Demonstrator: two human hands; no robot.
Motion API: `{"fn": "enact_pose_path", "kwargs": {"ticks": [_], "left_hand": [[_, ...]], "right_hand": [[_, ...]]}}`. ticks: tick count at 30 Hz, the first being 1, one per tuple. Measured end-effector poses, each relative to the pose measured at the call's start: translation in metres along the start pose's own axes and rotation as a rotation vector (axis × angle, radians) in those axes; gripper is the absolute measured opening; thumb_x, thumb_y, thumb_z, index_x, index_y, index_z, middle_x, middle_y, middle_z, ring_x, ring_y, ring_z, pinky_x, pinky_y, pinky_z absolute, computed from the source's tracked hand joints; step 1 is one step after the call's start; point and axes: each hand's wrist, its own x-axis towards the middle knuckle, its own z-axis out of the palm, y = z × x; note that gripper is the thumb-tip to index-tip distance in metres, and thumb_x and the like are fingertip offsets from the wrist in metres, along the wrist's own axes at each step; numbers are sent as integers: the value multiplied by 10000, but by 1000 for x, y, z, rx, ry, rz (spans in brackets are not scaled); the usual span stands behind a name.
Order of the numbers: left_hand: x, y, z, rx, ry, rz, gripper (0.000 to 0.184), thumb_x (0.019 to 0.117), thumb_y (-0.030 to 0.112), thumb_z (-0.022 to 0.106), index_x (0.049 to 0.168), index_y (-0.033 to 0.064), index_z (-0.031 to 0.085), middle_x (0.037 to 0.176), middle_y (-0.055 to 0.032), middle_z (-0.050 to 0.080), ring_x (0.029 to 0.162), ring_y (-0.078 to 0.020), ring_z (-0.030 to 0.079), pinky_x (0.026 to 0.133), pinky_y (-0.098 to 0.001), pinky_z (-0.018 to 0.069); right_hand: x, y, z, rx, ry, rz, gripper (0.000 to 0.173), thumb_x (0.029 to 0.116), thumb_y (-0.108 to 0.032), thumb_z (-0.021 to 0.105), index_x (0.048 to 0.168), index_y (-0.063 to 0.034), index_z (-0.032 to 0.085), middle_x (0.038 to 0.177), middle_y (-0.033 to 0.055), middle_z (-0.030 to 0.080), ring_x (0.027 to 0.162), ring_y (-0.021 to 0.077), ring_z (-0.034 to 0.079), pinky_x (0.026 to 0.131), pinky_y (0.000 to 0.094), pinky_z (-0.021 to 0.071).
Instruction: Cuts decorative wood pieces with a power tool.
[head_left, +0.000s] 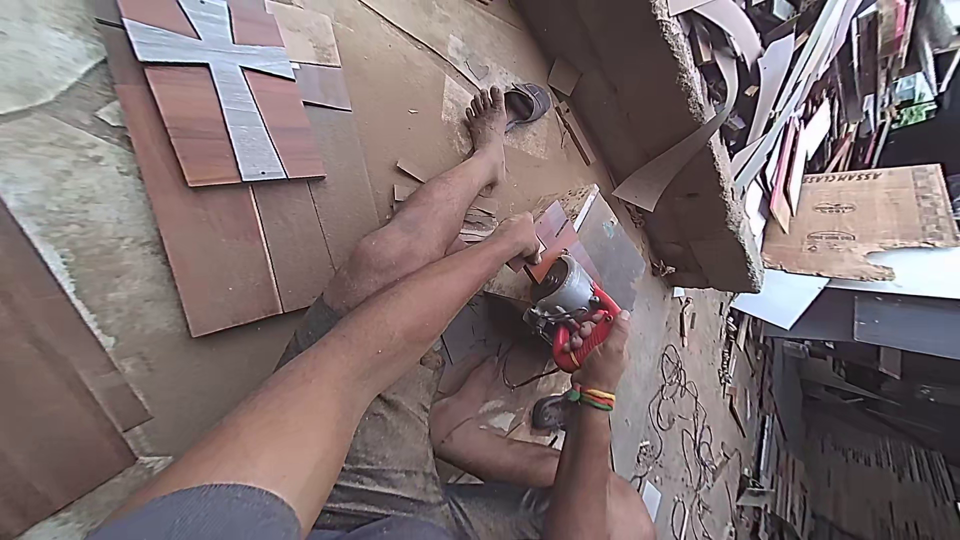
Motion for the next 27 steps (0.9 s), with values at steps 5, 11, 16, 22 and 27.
{"fn": "enact_pose_path", "kwargs": {"ticks": [5, 11, 16, 22, 27], "left_hand": [[0, 0, 1, -22, 0, 1, 770, 765, 247, 914, 1376, -15, 525, 1273, -254, 626, 1191, -402, 630, 960, -592, 532], [12, -5, 4, -8, -22, -24, 827, 761, 274, 922, 1423, 7, 504, 1301, -247, 621, 1215, -394, 623, 984, -583, 526], [104, -58, 55, 52, 180, 67, 902, 566, 525, 961, 1295, 140, 595, 1112, -175, 689, 1028, -356, 683, 831, -588, 573], [4, -2, 2, -14, -4, -16, 774, 755, 263, 917, 1370, -10, 535, 1261, -243, 636, 1181, -386, 636, 961, -583, 533], [0, 1, 4, -3, 30, -10, 739, 744, 240, 914, 1332, -30, 556, 1208, -249, 654, 1133, -390, 654, 920, -574, 548]], "right_hand": [[0, 0, -1, -6, -1, -3, 587, 1125, -496, 246, 921, -51, 569, 517, 15, 519, 373, 141, 528, 355, 326, 504], [2, -1, 0, 19, -4, 17, 576, 1124, -499, 249, 911, -63, 557, 515, 7, 510, 369, 138, 524, 348, 339, 500], [4, -2, -1, 1, -1, 19, 595, 1122, -509, 249, 905, -50, 560, 513, 22, 502, 365, 155, 510, 350, 359, 499], [2, -2, -3, 1, -39, 21, 594, 1121, -513, 232, 906, -60, 551, 516, 8, 501, 373, 144, 521, 358, 344, 506], [-19, -6, -15, -15, -57, 60, 582, 1118, -513, 259, 921, -54, 558, 534, 13, 502, 383, 138, 509, 366, 331, 498]]}}
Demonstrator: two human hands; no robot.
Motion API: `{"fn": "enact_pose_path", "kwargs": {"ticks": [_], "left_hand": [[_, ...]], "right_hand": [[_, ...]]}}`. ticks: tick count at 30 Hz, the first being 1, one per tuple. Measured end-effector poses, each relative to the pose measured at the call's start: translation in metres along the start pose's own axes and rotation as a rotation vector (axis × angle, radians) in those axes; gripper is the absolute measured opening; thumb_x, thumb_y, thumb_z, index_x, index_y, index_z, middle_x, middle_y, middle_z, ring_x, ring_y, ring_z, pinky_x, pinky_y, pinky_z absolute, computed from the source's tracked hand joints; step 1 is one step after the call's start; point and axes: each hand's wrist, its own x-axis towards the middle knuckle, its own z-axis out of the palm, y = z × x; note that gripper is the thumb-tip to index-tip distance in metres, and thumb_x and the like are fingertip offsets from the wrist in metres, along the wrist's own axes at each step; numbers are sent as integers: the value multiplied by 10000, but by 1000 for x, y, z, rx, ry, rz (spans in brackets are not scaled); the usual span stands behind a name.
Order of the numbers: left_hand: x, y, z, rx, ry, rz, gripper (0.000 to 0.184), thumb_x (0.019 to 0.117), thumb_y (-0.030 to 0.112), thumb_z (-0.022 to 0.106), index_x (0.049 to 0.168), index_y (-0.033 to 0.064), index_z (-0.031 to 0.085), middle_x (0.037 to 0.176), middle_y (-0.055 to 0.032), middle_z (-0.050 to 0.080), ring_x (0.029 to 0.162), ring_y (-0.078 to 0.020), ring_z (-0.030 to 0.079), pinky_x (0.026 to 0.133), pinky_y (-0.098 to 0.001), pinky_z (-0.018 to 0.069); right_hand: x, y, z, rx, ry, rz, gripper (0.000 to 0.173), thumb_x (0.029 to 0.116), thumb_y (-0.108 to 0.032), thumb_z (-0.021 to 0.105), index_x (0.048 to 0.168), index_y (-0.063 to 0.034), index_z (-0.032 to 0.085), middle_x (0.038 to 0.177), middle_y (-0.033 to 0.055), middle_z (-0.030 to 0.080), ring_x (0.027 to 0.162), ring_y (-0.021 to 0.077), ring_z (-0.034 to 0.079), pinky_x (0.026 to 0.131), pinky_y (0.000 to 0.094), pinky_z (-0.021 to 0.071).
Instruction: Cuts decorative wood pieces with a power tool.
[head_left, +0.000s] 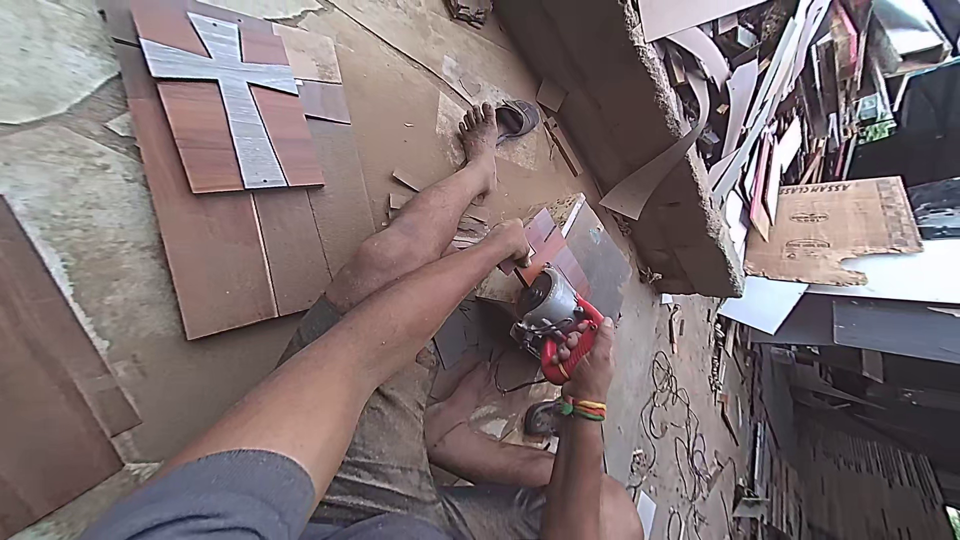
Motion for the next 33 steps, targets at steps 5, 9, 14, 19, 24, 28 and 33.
{"fn": "enact_pose_path", "kwargs": {"ticks": [5, 9, 14, 19, 24, 28, 33], "left_hand": [[-5, 3, -6, 7, -14, -2, 739, 775, 260, 901, 1358, -9, 535, 1244, -239, 642, 1167, -383, 638, 952, -574, 529], [4, -6, 2, 11, 9, 20, 812, 743, 283, 919, 1397, 2, 526, 1245, -254, 648, 1154, -407, 643, 937, -608, 530], [-2, -2, -3, -7, -31, -26, 789, 771, 279, 908, 1397, 5, 515, 1244, -246, 642, 1160, -379, 637, 964, -570, 524], [-3, -10, -5, -254, -54, 2, 632, 883, 337, 834, 1348, 11, 557, 1180, -206, 675, 1056, -292, 679, 946, -481, 549], [-1, -12, -13, -230, -26, 19, 557, 946, 512, 725, 1231, 36, 676, 1131, -189, 706, 1031, -283, 691, 953, -508, 536], [2, -7, -18, -73, -7, -1, 545, 962, 501, 705, 1227, 26, 672, 1172, -207, 691, 1087, -312, 675, 984, -532, 518], [-17, 13, -23, 191, -8, 14, 535, 950, 401, 729, 1346, 55, 629, 1324, -246, 629, 1265, -397, 588, 1068, -618, 439]], "right_hand": [[-38, -3, -39, 96, -103, 6, 378, 1101, -320, 459, 1014, 17, 606, 562, 41, 558, 392, 127, 552, 362, 315, 527], [-58, -5, -70, 234, -153, 19, 287, 1005, -250, 603, 1067, 30, 614, 586, 53, 569, 414, 134, 575, 391, 317, 549], [-49, -14, -98, 445, -160, 44, 222, 1011, -193, 576, 1056, 19, 622, 635, 63, 597, 441, 125, 587, 417, 298, 556], [-16, -27, -118, 641, -135, 67, 301, 1044, -171, 426, 931, -2, 648, 620, 53, 619, 454, 116, 609, 426, 268, 553], [33, -39, -125, 728, -5, 49, 364, 1055, -187, 332, 851, -53, 602, 574, 3, 573, 438, 82, 576, 418, 217, 514], [73, -43, -129, 837, 67, 7, 384, 1056, -210, 324, 795, -74, 570, 551, -14, 539, 425, 72, 538, 429, 200, 487], [117, -28, -143, 1077, 143, -30, 365, 1044, -236, 347, 782, -79, 548, 557, -3, 532, 442, 86, 542, 459, 198, 487]]}}
